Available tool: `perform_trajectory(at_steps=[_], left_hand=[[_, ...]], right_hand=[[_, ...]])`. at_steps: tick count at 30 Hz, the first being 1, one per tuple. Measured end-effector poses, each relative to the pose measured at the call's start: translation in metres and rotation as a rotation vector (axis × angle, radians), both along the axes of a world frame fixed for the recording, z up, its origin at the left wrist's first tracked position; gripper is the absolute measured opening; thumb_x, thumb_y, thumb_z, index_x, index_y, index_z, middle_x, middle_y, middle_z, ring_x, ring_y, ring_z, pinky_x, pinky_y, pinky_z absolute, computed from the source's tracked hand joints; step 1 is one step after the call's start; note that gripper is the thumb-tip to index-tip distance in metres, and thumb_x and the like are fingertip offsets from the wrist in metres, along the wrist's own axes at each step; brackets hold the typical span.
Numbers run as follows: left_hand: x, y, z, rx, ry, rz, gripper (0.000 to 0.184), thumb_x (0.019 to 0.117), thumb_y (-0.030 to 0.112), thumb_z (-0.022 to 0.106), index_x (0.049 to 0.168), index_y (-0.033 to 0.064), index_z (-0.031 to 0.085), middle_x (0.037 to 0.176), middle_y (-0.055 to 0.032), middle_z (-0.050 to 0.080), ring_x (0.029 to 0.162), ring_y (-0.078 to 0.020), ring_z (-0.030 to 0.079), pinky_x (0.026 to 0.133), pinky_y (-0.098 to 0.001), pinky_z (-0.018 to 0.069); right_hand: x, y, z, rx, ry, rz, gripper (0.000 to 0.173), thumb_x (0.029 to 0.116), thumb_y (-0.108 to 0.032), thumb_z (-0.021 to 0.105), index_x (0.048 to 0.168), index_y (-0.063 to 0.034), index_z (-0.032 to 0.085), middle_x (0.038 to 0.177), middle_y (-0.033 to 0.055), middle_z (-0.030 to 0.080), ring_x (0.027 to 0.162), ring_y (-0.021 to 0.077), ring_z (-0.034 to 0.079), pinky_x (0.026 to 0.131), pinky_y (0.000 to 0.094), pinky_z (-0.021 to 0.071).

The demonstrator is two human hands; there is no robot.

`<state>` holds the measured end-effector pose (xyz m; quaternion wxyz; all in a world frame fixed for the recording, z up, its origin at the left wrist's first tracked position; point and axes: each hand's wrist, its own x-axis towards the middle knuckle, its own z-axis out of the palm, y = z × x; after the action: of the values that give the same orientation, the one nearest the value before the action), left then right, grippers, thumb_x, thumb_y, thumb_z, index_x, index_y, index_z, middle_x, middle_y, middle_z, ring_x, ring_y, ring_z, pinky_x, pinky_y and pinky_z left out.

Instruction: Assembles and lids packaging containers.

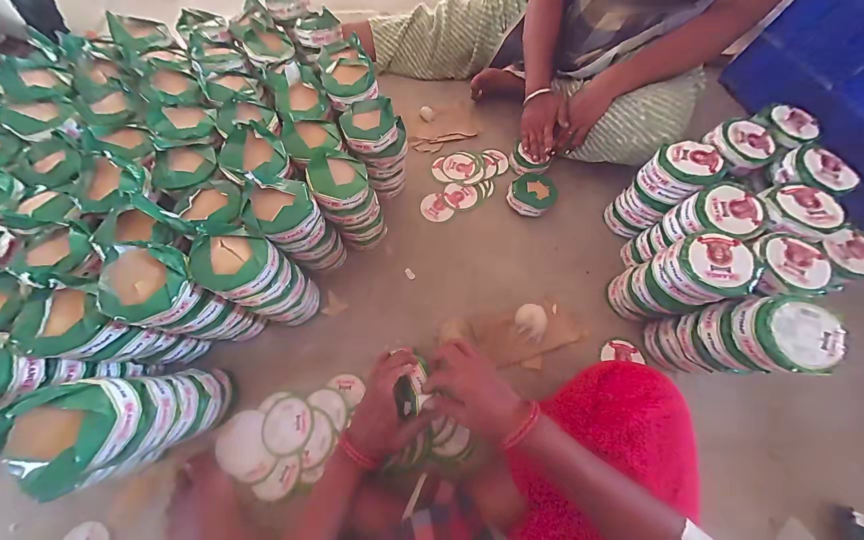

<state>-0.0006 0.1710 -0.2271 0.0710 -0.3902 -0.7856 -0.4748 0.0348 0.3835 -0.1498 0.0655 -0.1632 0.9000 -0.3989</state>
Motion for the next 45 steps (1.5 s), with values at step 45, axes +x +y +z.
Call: perform_trajectory(at_steps=[45], left_hand=[[-0.005, 0.030, -0.015, 0.279, -0.161, 0.114, 0.064, 0.0879, 0.033, 0.076, 0.136, 0.0085, 0.041, 0.132, -0.0130, 0.061, 0.131, -0.0199, 0.056, 0.111, -0.0373, 0.0471]], right_hand=[[-0.003, -0.039, -0.044, -0.953, -0.369, -0.605, 0.060, 0.0908, -0.005, 0.069, 0.142, 0.0052, 0.041, 0.134, 0.0171, 0.060, 0.107, 0.0162, 0.068, 0.090, 0.0306, 0.0581]])
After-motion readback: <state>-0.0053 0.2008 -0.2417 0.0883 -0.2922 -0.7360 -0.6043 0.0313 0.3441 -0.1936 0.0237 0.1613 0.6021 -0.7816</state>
